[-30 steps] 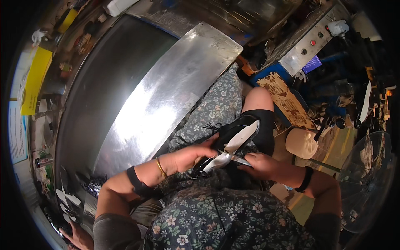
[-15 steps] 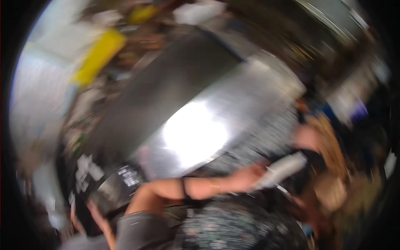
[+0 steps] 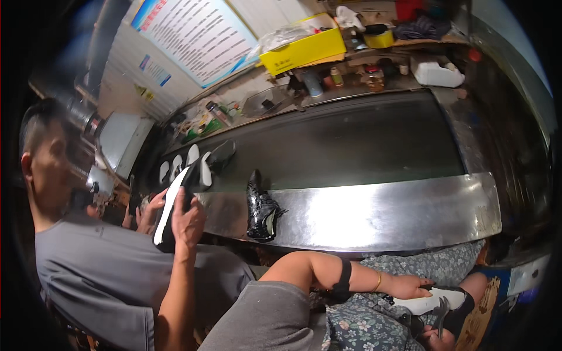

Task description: Manually lasting shoes by pulling the upper over a white plastic last and securing it.

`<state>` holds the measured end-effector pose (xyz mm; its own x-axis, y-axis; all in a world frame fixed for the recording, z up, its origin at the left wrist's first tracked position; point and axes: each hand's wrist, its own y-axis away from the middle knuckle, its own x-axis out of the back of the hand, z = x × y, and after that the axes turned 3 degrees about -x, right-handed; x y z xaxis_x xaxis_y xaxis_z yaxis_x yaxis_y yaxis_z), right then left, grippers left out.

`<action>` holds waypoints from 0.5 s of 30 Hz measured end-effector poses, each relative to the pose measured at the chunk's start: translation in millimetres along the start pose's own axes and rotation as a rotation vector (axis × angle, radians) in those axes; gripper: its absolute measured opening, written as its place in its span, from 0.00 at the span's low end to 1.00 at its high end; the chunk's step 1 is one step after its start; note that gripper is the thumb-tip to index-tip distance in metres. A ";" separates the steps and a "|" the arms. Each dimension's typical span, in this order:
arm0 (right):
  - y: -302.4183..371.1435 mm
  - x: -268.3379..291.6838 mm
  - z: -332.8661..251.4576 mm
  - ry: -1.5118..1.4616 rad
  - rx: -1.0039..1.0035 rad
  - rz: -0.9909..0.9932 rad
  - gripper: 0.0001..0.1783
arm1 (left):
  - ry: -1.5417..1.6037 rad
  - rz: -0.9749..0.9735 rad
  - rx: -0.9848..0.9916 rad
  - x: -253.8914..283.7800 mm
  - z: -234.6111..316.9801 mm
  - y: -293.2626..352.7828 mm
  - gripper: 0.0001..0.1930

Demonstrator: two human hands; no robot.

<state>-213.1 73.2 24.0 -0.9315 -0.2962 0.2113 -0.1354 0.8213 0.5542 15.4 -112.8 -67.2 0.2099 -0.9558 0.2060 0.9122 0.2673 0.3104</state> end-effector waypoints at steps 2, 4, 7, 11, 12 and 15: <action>-10.1 17.6 54.2 -0.190 -0.043 -0.036 0.17 | -0.092 -0.078 0.110 20.2 48.6 6.8 0.36; -0.4 9.4 46.2 -0.416 -0.145 -0.062 0.17 | -0.290 -0.030 0.206 27.1 57.9 8.3 0.34; -10.8 16.8 7.9 -0.422 -0.168 -0.136 0.16 | -0.302 0.169 -0.070 23.6 45.3 -3.2 0.25; -37.7 30.0 -15.0 -0.092 -0.119 -0.243 0.15 | -0.085 0.236 -0.047 6.3 29.0 -0.4 0.26; -45.9 35.8 -34.4 0.021 -0.201 -0.346 0.13 | 0.036 0.184 -0.022 0.6 25.3 1.7 0.26; -37.8 36.8 -35.6 -0.139 -0.238 -0.246 0.17 | -0.029 0.063 0.235 9.7 58.4 -4.2 0.25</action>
<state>-230.2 13.9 39.5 -0.9199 -0.3885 -0.0538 -0.2940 0.5922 0.7502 -6.9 -116.0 -12.3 0.2509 -0.9331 0.2575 0.7899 0.3512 0.5027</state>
